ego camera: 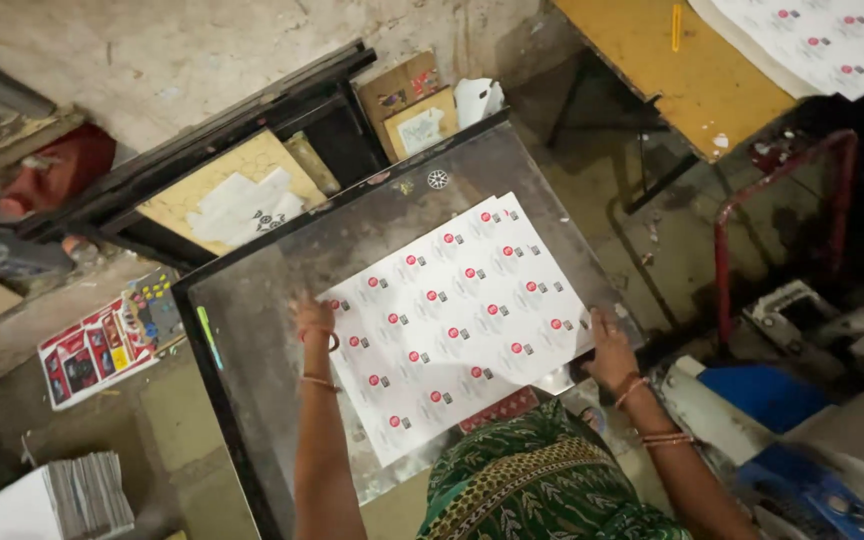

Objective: Manually feeding, aligning, and stacking printed sheets on a machine processing table.

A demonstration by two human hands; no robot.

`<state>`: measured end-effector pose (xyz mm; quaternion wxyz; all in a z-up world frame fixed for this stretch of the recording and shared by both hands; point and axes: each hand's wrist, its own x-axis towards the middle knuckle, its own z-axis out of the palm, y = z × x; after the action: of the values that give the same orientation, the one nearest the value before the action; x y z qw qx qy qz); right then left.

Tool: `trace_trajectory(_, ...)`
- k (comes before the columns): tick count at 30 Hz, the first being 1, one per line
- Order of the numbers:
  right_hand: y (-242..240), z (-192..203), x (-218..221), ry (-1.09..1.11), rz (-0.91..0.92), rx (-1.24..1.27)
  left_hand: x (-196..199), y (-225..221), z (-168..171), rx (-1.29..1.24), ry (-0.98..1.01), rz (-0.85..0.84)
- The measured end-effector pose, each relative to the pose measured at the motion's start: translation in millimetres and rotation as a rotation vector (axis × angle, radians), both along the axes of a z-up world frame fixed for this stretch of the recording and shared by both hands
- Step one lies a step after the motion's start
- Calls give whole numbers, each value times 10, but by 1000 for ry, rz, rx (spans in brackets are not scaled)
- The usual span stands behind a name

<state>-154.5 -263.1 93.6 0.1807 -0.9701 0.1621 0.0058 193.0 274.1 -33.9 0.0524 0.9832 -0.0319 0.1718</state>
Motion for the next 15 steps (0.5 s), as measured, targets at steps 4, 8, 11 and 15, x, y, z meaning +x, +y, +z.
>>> trace_trajectory(4, -94, -328, 19, 179, -66, 97, 303, -253, -32, -289, 679, -37)
trace_trajectory(8, 13, -125, 42, 238, -188, 92, 197, -305, 72, -212, 443, -134)
trace_trajectory(11, -77, -273, -72, 121, -142, 94, -128, -629, 772, -195, 513, 68)
trace_trajectory(15, -177, -300, -383, -376, -21, -2, -666, -1194, 885, -221, 235, 171)
